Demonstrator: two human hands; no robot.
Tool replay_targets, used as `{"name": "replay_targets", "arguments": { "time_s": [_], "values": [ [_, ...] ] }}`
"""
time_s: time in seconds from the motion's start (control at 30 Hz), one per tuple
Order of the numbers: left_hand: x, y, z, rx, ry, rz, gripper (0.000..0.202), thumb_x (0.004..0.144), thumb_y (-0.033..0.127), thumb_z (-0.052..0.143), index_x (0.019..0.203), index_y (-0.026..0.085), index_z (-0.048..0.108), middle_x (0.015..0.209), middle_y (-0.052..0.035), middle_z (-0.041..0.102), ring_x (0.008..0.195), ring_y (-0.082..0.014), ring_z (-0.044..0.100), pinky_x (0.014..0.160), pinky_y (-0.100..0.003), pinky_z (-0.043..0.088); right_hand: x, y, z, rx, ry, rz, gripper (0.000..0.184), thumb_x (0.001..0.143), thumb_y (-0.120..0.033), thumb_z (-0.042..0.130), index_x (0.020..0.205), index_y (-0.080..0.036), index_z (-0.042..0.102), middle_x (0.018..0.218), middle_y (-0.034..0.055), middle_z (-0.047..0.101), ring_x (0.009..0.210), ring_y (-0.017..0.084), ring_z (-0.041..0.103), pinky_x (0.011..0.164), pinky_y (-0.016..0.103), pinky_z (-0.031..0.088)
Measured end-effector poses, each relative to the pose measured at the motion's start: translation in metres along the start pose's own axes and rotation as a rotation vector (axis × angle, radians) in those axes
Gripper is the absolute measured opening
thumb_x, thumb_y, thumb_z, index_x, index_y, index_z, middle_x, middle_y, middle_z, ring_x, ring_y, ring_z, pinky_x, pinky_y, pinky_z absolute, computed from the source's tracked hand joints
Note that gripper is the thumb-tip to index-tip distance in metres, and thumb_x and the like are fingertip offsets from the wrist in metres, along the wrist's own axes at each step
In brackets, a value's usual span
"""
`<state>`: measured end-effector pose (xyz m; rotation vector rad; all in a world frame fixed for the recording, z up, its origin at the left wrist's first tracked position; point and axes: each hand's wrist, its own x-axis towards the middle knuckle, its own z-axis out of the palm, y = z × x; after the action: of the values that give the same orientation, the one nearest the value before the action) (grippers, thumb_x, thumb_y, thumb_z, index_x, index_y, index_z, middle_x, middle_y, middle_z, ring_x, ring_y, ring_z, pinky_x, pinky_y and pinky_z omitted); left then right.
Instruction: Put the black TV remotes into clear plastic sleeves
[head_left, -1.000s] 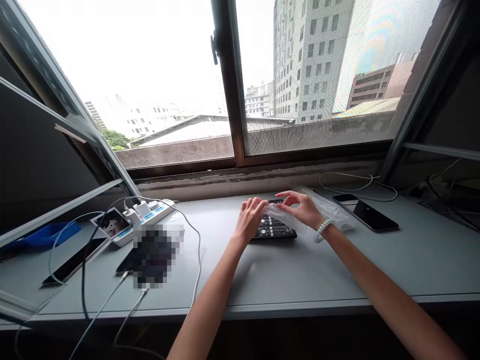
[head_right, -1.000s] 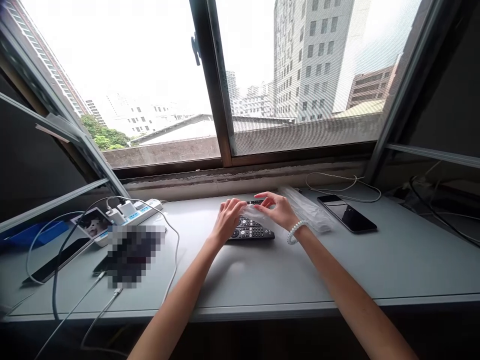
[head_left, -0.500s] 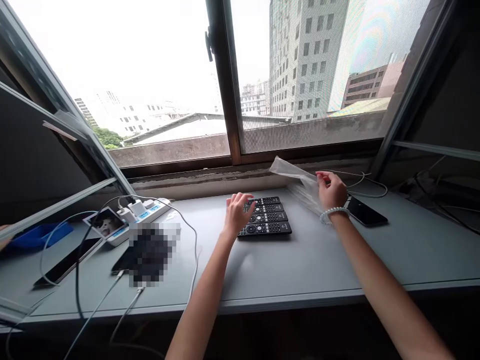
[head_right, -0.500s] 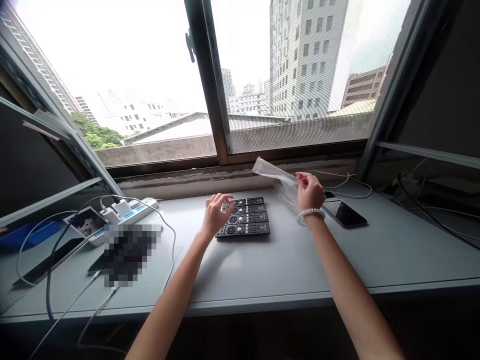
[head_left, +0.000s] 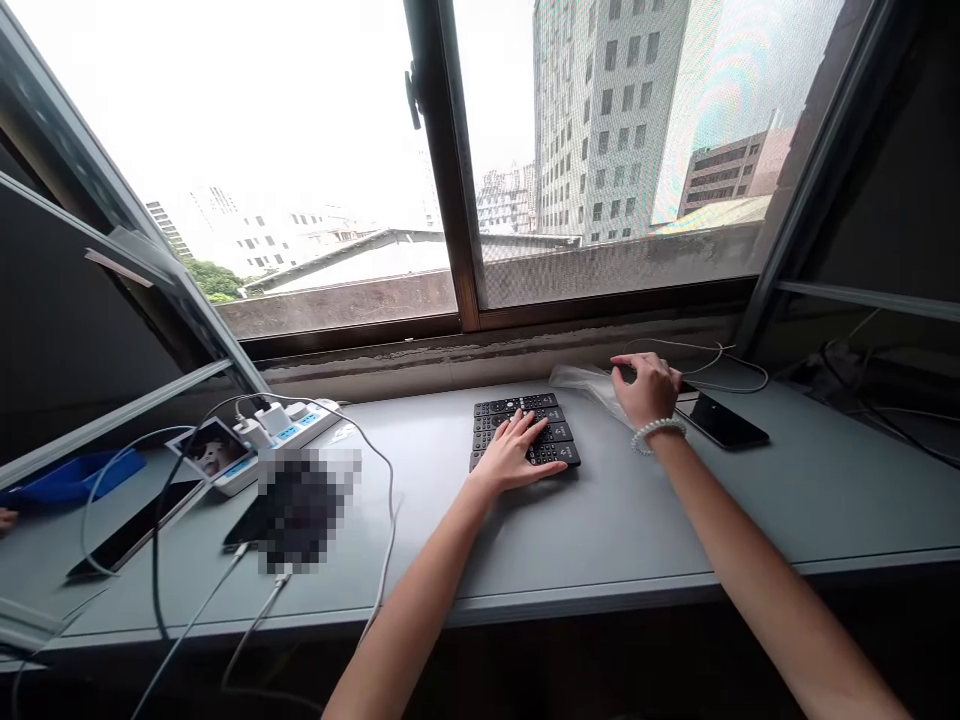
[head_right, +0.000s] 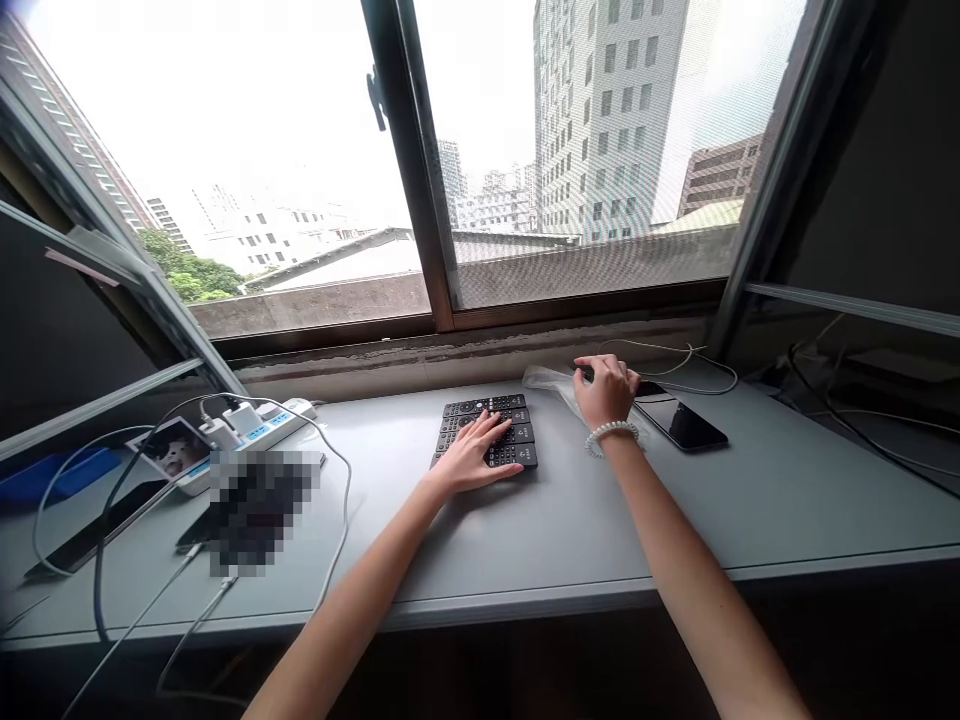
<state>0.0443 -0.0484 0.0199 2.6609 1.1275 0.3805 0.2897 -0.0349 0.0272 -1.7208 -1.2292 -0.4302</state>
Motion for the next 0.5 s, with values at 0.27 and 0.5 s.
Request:
{"name": "replay_targets", "arguments": {
  "time_s": [0.27,0.5],
  "values": [
    [0.003,-0.001,0.008,0.023,0.027,0.014,0.086,0.075,0.075,0.037,0.144,0.026,0.022,0.151,-0.004,0.021,0.141,-0.0209,0.008,0.115,-0.041,0.01,-0.01,-0.013,0.005,-0.009,-0.278,-0.122,0.024,0.074,-0.035,0.06,0.091,-0.021,0.069,0.102,0.0074,0.065,0.094,0.024,0.055,0.087,0.039,0.032],
    [0.004,0.0,0.007,0.035,0.056,-0.028,0.089,0.072,0.077,0.038,0.143,0.026,0.024,0.151,-0.005,0.02,0.141,-0.023,0.006,0.114,-0.043,0.01,-0.016,-0.011,0.01,-0.066,-0.508,-0.066,0.025,0.073,-0.018,0.059,0.096,-0.022,0.07,0.093,0.005,0.069,0.085,0.022,0.062,0.073,0.033,0.042]
  ]
}}
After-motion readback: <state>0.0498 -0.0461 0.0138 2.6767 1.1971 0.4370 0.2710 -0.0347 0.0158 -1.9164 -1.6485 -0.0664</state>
